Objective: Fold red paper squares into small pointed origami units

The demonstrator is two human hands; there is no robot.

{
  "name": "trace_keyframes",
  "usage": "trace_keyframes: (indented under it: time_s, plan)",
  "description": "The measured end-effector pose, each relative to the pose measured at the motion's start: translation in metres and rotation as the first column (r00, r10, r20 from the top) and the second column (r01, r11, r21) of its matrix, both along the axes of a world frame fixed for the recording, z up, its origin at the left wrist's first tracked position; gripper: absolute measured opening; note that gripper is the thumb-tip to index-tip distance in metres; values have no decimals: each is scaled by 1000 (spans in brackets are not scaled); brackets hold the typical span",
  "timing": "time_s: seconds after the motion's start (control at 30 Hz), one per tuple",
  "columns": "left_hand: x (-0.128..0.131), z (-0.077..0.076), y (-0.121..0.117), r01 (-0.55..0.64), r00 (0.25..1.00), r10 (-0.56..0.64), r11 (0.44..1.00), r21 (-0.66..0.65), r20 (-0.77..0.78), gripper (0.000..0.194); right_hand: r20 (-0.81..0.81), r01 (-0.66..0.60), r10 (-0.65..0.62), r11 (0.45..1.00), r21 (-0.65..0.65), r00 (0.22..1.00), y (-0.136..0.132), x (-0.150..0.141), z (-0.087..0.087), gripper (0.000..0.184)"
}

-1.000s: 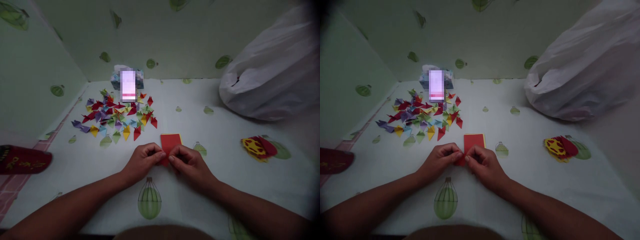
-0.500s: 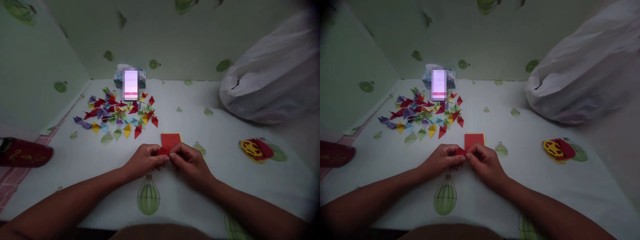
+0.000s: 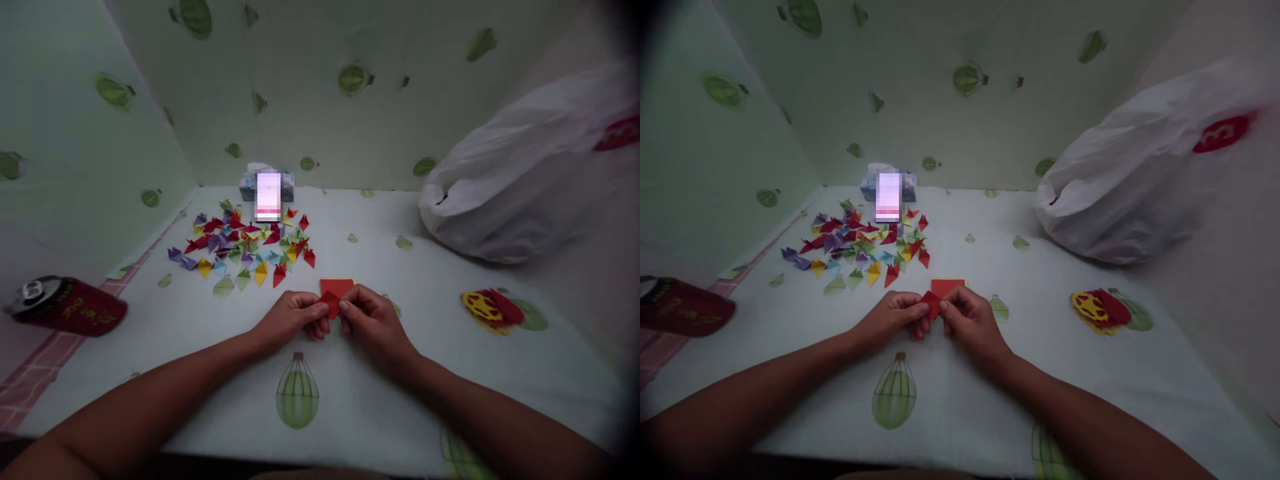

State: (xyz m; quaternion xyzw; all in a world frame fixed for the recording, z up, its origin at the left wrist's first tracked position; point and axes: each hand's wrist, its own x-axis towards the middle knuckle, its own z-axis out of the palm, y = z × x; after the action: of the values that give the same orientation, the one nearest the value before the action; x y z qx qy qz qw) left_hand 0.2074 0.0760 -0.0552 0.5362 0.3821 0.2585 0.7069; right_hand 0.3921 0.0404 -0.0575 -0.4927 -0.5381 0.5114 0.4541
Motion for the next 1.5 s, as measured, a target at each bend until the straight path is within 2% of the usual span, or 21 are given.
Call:
trace_keyframes:
  time_s: [0.1,0.2,0.33,0.47,0.67,0.9,1.07,1.17,1.23,1.3,1.33,1.37,1.4,1.43,1.47,1.5]
  plan:
    - [0,-3,-1,-22,1000,22,999,26,20,37,-40,4,-4,1000,-16,999,2,-1,-3,29]
    - [2,-7,-1,-50,999,50,993,111,5,39,-36,15,-15,1000,0,999,4,0,-4,29]
    - [5,-11,-1,-75,997,74,978,193,13,41,-52,-56,56,998,15,997,8,0,-5,28]
    - [8,-16,0,-132,990,139,951,281,-3,42,-24,-92,93,995,47,995,8,-3,-7,26]
    - [9,-19,-2,-146,979,191,905,399,-76,45,-36,-68,71,994,86,997,9,-6,-7,24]
    - [11,-15,-17,-155,914,350,769,621,-206,40,-67,-53,61,992,114,996,3,-9,-9,17]
    - [5,2,-29,-134,846,467,652,746,-256,35,-104,-91,103,989,116,989,-3,-11,-7,21]
    - [-10,19,-61,-132,800,536,593,794,-268,36,-122,-108,121,988,109,985,-2,-9,-9,23]
    - [-24,23,-101,-92,800,533,566,819,-278,38,-130,-103,117,989,107,985,0,-8,-11,24]
    - [-39,14,-149,18,834,443,573,820,-328,37,-133,-93,107,990,103,985,1,-7,-13,24]
    - [-46,3,-173,129,863,337,574,808,-377,36,-133,-93,106,990,101,985,0,-7,-14,23]
    - [-53,-12,-193,353,865,142,509,785,-481,33,-133,-94,107,991,100,985,0,-7,-15,23]
    - [-60,-30,-209,545,797,-14,448,709,-604,29,-133,-97,110,990,101,985,0,-7,-16,22]
    - [-66,-50,-220,631,730,-62,442,637,-680,24,-133,-100,114,990,103,985,-1,-8,-16,21]
    - [-72,-71,-225,631,686,-30,523,574,-727,19,-133,-104,118,989,105,984,-1,-8,-16,21]
    - [-77,-91,-225,542,660,58,654,528,-749,12,-133,-108,122,988,107,984,-2,-8,-17,20]
